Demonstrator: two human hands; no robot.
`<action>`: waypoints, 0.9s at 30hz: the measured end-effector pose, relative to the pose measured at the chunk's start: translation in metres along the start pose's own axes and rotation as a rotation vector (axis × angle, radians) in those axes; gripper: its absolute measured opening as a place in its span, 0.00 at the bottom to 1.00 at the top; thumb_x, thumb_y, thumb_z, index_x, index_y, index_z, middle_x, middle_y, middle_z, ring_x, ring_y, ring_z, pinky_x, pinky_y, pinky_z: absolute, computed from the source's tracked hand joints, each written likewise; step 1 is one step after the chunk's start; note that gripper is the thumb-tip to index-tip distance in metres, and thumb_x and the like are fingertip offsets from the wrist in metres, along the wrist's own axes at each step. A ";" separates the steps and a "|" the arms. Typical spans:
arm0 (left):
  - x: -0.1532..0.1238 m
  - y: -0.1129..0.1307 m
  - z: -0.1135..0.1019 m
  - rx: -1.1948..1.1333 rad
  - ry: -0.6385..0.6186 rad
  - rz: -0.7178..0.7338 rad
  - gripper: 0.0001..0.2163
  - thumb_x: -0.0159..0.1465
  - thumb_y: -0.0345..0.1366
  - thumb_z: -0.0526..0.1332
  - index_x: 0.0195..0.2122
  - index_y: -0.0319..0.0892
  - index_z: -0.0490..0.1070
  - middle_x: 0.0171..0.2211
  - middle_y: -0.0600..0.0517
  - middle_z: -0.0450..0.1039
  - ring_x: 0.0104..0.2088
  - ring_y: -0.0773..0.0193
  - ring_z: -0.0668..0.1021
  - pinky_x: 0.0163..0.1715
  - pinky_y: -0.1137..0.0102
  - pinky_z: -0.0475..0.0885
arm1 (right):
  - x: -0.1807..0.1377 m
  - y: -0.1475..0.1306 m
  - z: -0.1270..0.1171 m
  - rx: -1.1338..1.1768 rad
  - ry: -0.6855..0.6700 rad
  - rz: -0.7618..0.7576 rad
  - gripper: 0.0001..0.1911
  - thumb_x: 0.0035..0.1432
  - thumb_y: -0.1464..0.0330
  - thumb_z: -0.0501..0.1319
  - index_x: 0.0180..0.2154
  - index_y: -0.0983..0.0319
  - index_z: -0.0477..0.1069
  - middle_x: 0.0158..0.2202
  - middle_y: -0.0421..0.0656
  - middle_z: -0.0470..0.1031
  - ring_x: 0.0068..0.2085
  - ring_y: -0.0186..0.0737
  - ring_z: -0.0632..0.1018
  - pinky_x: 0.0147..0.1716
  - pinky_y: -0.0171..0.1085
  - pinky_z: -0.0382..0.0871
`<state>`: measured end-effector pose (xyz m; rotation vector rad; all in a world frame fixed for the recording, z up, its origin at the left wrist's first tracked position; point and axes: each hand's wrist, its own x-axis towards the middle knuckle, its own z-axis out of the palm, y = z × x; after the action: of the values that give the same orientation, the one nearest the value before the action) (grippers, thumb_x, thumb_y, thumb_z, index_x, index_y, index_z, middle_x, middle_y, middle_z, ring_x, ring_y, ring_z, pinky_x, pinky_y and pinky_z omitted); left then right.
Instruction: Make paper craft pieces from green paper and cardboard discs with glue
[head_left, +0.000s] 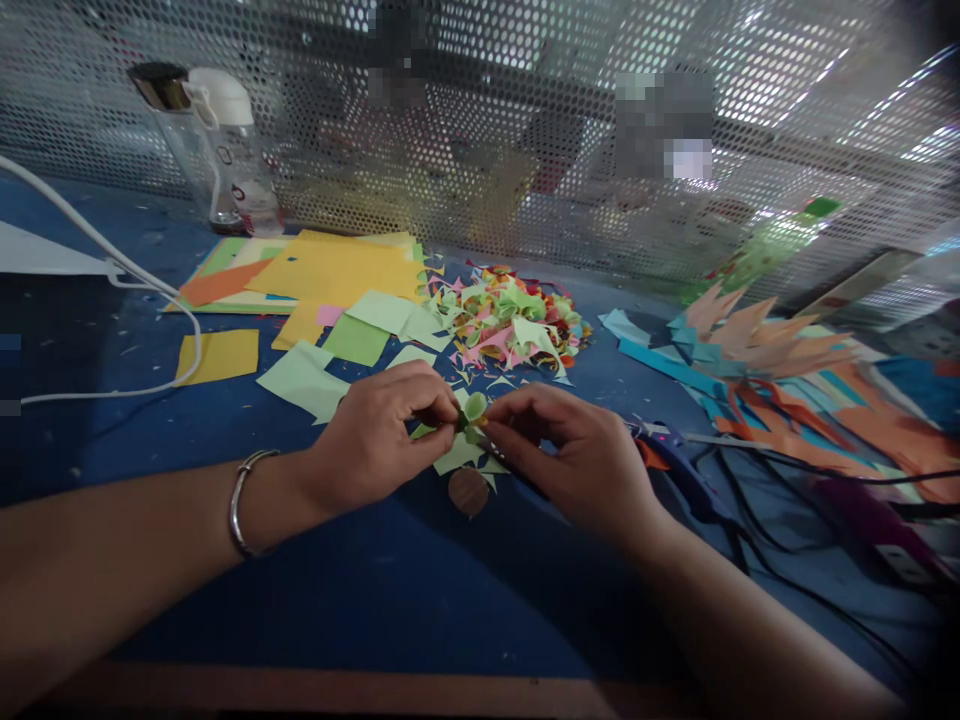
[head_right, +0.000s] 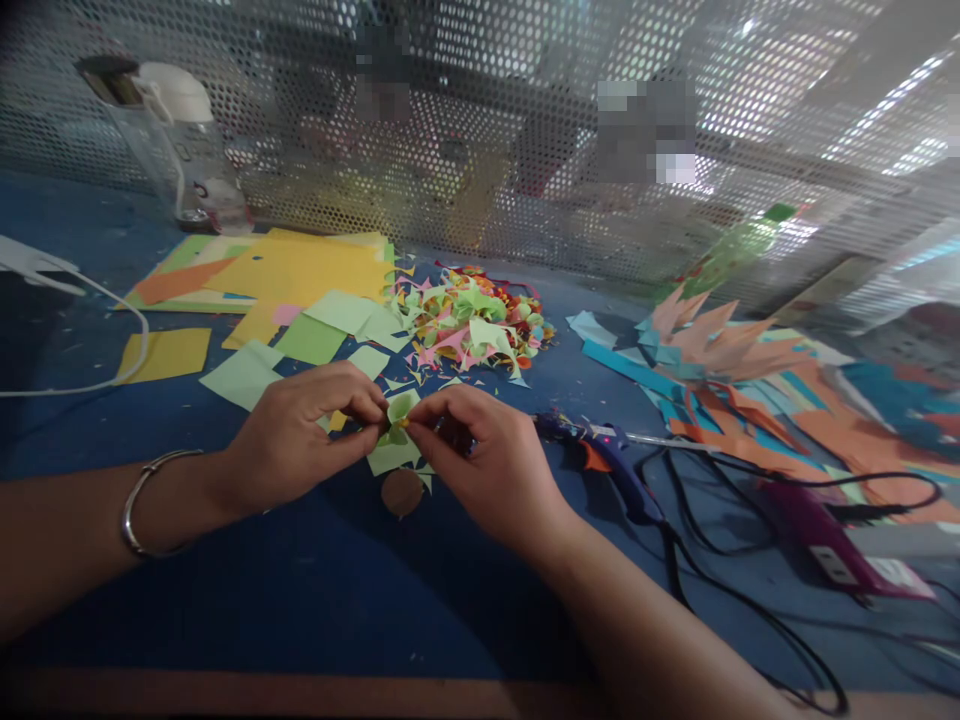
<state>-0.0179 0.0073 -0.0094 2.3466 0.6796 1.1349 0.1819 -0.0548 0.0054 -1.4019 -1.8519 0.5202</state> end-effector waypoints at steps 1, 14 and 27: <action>0.000 0.000 0.000 -0.001 0.002 0.000 0.07 0.56 0.22 0.62 0.29 0.41 0.69 0.32 0.52 0.75 0.33 0.68 0.78 0.34 0.73 0.73 | 0.000 0.000 0.000 -0.007 -0.005 -0.003 0.05 0.61 0.66 0.63 0.34 0.61 0.74 0.29 0.39 0.75 0.26 0.31 0.72 0.26 0.32 0.67; -0.001 -0.003 0.001 0.028 0.009 -0.021 0.05 0.55 0.23 0.62 0.28 0.39 0.71 0.31 0.51 0.75 0.32 0.69 0.77 0.33 0.75 0.72 | 0.001 -0.003 -0.001 0.031 -0.030 0.067 0.06 0.59 0.64 0.64 0.36 0.60 0.74 0.31 0.40 0.75 0.28 0.32 0.74 0.26 0.31 0.68; 0.000 -0.003 0.002 0.064 0.014 0.014 0.06 0.56 0.22 0.62 0.28 0.40 0.70 0.31 0.52 0.75 0.31 0.68 0.77 0.32 0.74 0.71 | 0.001 -0.004 0.001 0.052 -0.048 0.085 0.07 0.60 0.63 0.63 0.36 0.61 0.73 0.30 0.39 0.74 0.27 0.31 0.72 0.24 0.30 0.67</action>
<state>-0.0166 0.0090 -0.0124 2.4023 0.7161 1.1528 0.1788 -0.0553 0.0082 -1.4493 -1.8094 0.6457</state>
